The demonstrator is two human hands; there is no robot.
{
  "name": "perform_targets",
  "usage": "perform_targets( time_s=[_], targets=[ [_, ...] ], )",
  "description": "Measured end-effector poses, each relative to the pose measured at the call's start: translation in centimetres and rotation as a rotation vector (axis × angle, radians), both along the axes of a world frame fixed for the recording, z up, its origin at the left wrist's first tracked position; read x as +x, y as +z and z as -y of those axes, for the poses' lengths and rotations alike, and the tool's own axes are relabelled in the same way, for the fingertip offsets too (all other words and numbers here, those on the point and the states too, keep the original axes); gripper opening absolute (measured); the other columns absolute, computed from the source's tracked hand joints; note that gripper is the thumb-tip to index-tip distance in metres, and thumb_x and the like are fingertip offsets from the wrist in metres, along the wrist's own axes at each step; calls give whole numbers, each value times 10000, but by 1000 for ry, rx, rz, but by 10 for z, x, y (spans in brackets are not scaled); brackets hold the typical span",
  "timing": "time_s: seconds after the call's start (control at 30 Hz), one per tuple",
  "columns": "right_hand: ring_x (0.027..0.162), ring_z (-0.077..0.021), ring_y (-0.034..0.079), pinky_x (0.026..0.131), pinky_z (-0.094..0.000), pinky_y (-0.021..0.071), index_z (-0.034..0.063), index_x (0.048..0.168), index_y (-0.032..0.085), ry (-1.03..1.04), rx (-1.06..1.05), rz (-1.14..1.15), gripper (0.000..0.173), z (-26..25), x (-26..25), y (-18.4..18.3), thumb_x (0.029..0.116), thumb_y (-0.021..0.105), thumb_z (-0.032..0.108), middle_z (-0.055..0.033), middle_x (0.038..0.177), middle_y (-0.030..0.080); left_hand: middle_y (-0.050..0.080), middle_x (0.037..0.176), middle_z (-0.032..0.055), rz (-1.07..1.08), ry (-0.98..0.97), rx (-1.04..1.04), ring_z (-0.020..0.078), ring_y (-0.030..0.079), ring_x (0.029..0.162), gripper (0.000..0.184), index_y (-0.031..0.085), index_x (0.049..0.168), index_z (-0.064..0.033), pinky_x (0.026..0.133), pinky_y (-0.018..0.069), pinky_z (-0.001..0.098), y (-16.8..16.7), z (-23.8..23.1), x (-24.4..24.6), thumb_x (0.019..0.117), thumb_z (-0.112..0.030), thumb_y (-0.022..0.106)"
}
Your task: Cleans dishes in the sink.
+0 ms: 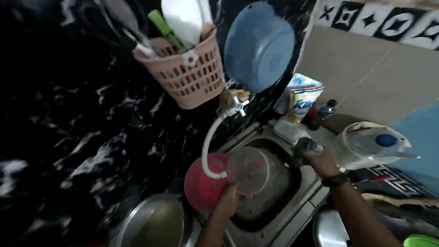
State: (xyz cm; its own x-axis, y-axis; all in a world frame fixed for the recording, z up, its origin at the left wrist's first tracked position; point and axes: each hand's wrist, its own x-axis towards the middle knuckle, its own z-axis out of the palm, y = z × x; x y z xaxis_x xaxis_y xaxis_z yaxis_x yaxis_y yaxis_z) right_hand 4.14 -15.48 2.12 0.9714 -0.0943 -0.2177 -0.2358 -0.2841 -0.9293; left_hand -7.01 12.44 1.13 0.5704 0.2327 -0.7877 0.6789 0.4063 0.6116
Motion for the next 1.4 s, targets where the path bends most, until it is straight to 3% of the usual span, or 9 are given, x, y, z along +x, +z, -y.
perform_targets(
  time_s=[0.13, 0.3, 0.37, 0.43, 0.5, 0.67, 0.8, 0.97, 1.4],
  targets=[
    [908, -253, 674, 820, -457, 572, -29, 1274, 603, -150, 61, -95, 334, -9, 78, -17, 1002, 635, 162, -189, 1066, 678, 635, 1004, 162, -1, 71, -48, 212, 657, 735, 301, 517, 1301, -3, 620, 569, 331, 11, -9, 0, 1106, -200, 400],
    [1249, -469, 579, 1075, -653, 424, -3, 1449, 509, 207, -399, -107, 599, -6, 142, -38, 938, 751, 197, -311, 1338, 597, 647, 1057, 171, 44, 48, -24, 246, 675, 832, 314, 538, 1299, -20, 686, 590, 386, -6, -35, 7, 1079, -237, 480],
    [1155, -459, 637, 977, -682, 492, 59, 1454, 527, 261, -387, 59, 570, -28, 102, -29, 942, 739, 194, -276, 1302, 634, 649, 1065, 161, 31, 32, -44, 238, 673, 848, 312, 550, 1295, -15, 704, 592, 381, -3, -38, 0, 1073, -227, 498],
    [1087, -279, 674, 908, -509, 568, 120, 1433, 561, 382, -216, 183, 452, -59, 42, 5, 1011, 646, 257, -146, 1315, 652, 666, 1020, 142, 90, -3, -59, 212, 683, 806, 298, 566, 1266, -6, 677, 597, 349, 1, -36, 5, 1079, -225, 489],
    [1238, -178, 628, 1018, -400, 564, 141, 1453, 567, 563, -98, 295, 563, -84, -6, 9, 935, 707, 310, -80, 1435, 596, 649, 1053, 150, 142, -37, -70, 213, 679, 806, 314, 532, 1308, 3, 674, 599, 345, 0, -36, 5, 1092, -215, 463],
    [1426, -291, 479, 1076, -522, 506, 282, 1532, 492, 733, -478, 427, 993, -83, -37, 3, 672, 885, 585, -103, 1681, 287, 657, 1059, 163, 165, -181, -41, 192, 681, 788, 368, 481, 1375, 4, 666, 594, 321, -9, -33, -5, 1097, -236, 467],
    [1177, -386, 645, 949, -619, 537, 129, 1174, 731, 802, -601, 461, 470, -75, -46, 7, 767, 888, 304, -178, 1264, 682, 645, 1173, 196, 162, -384, 89, 214, 703, 896, 427, 459, 1443, -13, 771, 607, 349, 0, -34, -7, 1104, -273, 463],
    [1096, -345, 671, 993, -595, 524, 83, 962, 737, 676, -564, 497, 330, -55, -54, -12, 759, 878, 301, -152, 1069, 720, 644, 1334, 91, 411, -344, 378, 224, 661, 1148, 581, 439, 1513, -177, 968, 564, 452, -17, -55, -21, 1010, -388, 638],
    [1017, -379, 680, 848, -627, 559, 75, 1039, 721, 315, -533, 249, 423, -86, -104, -63, 768, 906, 342, -216, 1128, 687, 618, 1394, 70, 835, -97, 178, 216, 588, 1275, 334, 610, 1345, -60, 1081, 501, 418, -15, -47, -42, 1062, -220, 529]
  ],
)
